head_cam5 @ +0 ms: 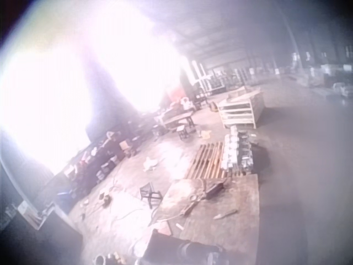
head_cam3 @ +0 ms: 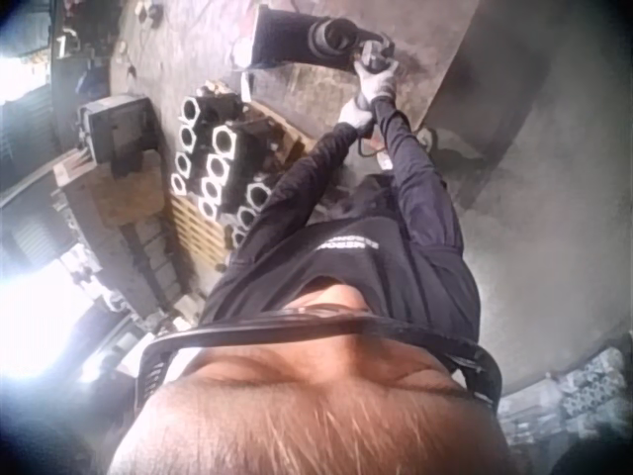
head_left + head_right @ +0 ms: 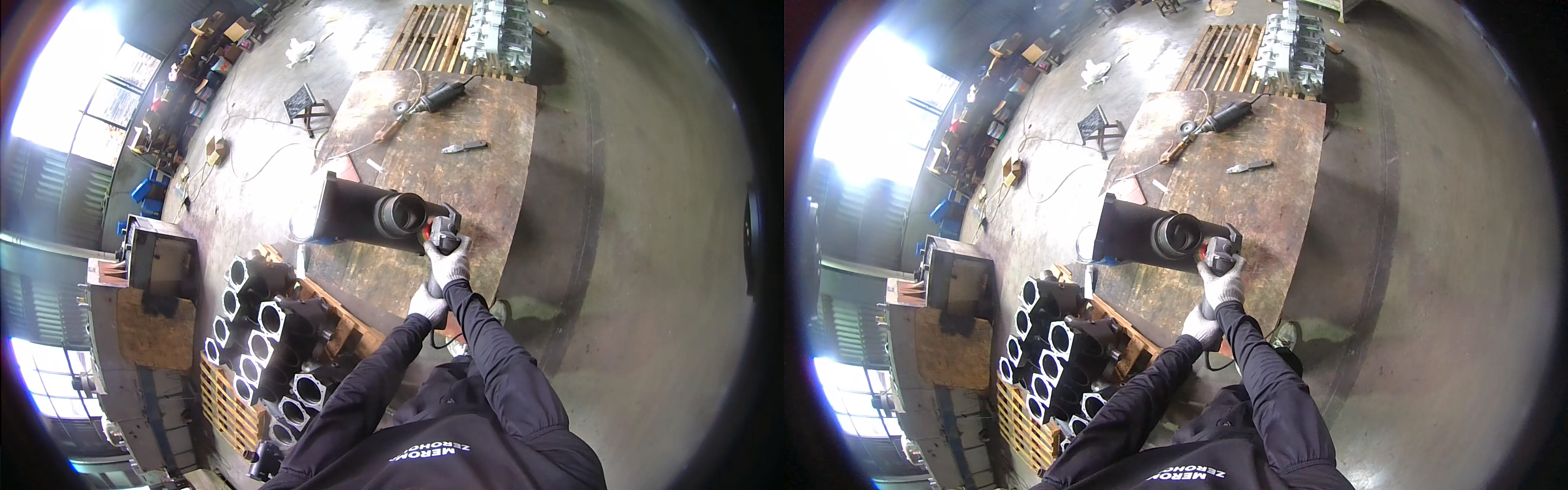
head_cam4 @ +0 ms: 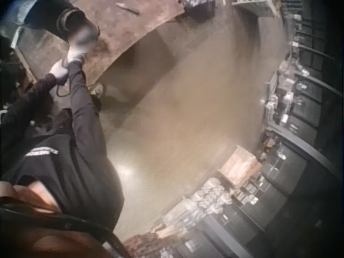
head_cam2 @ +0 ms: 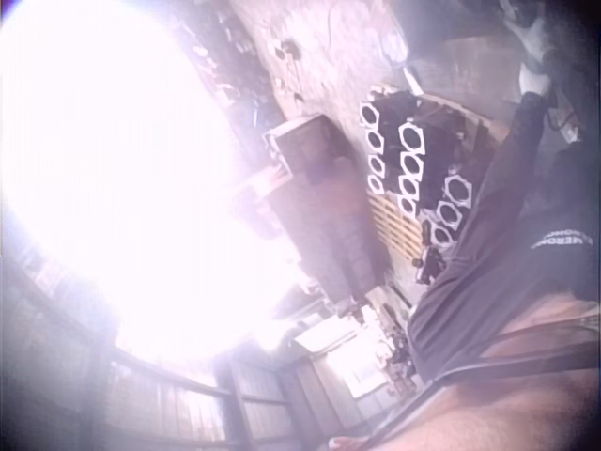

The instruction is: The person uses an angle grinder to smooth the interior and exterior surfaces of a large metal exhaust manifold. They rotate the part on a workbench to access different areas, then place it on a pallet with other similar parts.

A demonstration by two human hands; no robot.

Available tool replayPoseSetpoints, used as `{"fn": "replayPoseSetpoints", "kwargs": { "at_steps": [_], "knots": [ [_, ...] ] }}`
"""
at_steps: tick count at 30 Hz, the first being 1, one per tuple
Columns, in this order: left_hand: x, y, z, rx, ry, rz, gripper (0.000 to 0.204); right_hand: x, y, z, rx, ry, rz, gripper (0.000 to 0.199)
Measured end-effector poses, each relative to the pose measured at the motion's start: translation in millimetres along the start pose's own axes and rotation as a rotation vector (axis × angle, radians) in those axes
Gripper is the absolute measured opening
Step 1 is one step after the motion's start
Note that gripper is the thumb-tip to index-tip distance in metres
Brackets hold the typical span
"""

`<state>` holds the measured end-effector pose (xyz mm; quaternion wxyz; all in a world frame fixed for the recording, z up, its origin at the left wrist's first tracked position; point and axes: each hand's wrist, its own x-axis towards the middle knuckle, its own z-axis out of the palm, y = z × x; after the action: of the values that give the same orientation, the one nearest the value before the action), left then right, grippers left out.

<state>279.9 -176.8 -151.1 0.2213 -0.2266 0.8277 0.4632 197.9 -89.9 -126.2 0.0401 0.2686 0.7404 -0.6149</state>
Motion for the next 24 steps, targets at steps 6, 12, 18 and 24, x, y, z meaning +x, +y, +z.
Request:
{"fn": "replayPoseSetpoints", "kwargs": {
  "at_steps": [6, 12, 18, 24],
  "knots": [
    [-37.6, 23.9, -5.0, 0.164, 0.047, 0.035, 0.076, -14.8, 2.0, -17.8, 0.071, 0.045, 0.009, 0.079],
    [-36.8, 12.7, -12.4, 0.068, 0.057, -0.029, 0.076, -23.0, 2.4, -2.9, -0.026, -0.043, 0.048, 0.08],
    [-55.4, 10.1, -19.1, 0.143, 0.051, 0.006, 0.077, -38.5, 6.5, -9.7, -0.013, -0.004, 0.094, 0.08],
    [-56.4, 5.6, -33.5, 0.039, 0.052, -0.08, 0.079, -48.9, 3.3, 11.9, 0.001, -0.041, 0.04, 0.082]
  ]
}}
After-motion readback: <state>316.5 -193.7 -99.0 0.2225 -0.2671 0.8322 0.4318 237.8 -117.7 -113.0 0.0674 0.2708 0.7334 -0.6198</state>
